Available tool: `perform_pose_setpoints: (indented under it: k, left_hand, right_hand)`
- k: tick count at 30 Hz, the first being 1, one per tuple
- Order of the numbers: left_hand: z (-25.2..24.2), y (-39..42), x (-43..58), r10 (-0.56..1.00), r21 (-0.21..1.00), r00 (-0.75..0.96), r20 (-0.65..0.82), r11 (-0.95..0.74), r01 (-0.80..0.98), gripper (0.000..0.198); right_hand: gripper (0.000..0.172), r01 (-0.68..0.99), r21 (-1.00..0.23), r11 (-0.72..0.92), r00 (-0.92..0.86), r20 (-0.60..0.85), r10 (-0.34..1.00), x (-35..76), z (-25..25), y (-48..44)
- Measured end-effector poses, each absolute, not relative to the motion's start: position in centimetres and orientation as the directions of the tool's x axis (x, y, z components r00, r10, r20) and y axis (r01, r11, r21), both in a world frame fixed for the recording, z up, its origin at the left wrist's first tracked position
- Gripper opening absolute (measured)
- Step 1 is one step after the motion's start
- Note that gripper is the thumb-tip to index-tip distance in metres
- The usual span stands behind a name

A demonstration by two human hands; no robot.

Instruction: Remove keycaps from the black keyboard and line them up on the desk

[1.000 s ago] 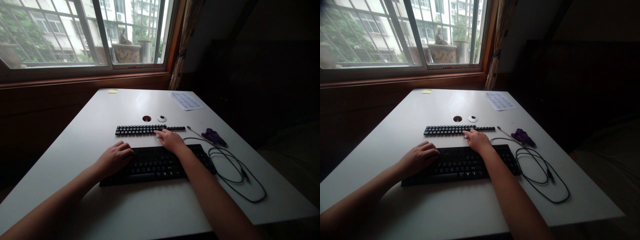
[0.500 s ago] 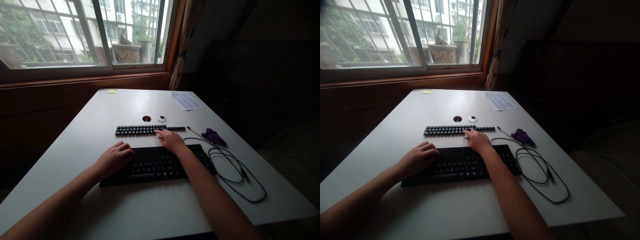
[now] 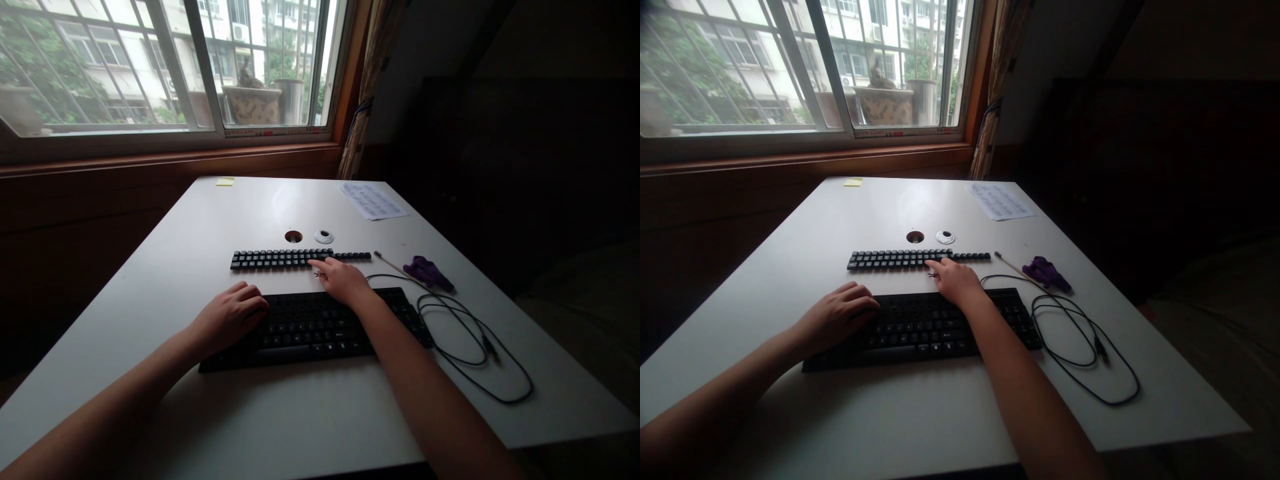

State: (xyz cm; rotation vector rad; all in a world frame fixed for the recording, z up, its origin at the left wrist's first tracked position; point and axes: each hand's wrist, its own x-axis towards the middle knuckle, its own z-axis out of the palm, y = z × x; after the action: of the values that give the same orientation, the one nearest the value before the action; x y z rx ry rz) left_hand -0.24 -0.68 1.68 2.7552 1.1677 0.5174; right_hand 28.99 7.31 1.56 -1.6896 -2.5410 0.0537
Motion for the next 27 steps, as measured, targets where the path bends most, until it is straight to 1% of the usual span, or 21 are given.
perform_pose_setpoints:
  k: [4, 13, 18, 22, 27]
  left_hand:
    - [1.67, -0.65, -0.25, 0.707, 0.217, 0.651, 0.278, -0.706, 0.674, 0.014]
    - [1.90, -0.78, -0.15, 0.708, 0.215, 0.647, 0.282, -0.704, 0.677, 0.015]
    - [1.79, -0.73, -0.18, 0.708, 0.213, 0.647, 0.282, -0.704, 0.677, 0.016]
    - [1.65, -0.65, -0.29, 0.703, 0.211, 0.650, 0.289, -0.709, 0.673, 0.015]
    - [1.68, -0.63, -0.28, 0.700, 0.213, 0.652, 0.291, -0.712, 0.669, 0.015]
  right_hand:
    - [0.051, 0.921, -0.066, 0.383, -0.381, 0.038, 0.924, 28.95, 1.61, 7.28]
    - [0.050, 0.919, -0.075, 0.387, -0.384, 0.055, 0.922, 29.09, 1.43, 7.35]
    - [0.051, 0.918, -0.094, 0.385, -0.377, 0.089, 0.922, 29.12, 1.59, 7.18]
    - [0.048, 0.912, -0.109, 0.395, -0.383, 0.112, 0.917, 29.10, 1.85, 6.95]
    - [0.049, 0.917, -0.103, 0.385, -0.376, 0.091, 0.922, 29.02, 2.03, 6.87]
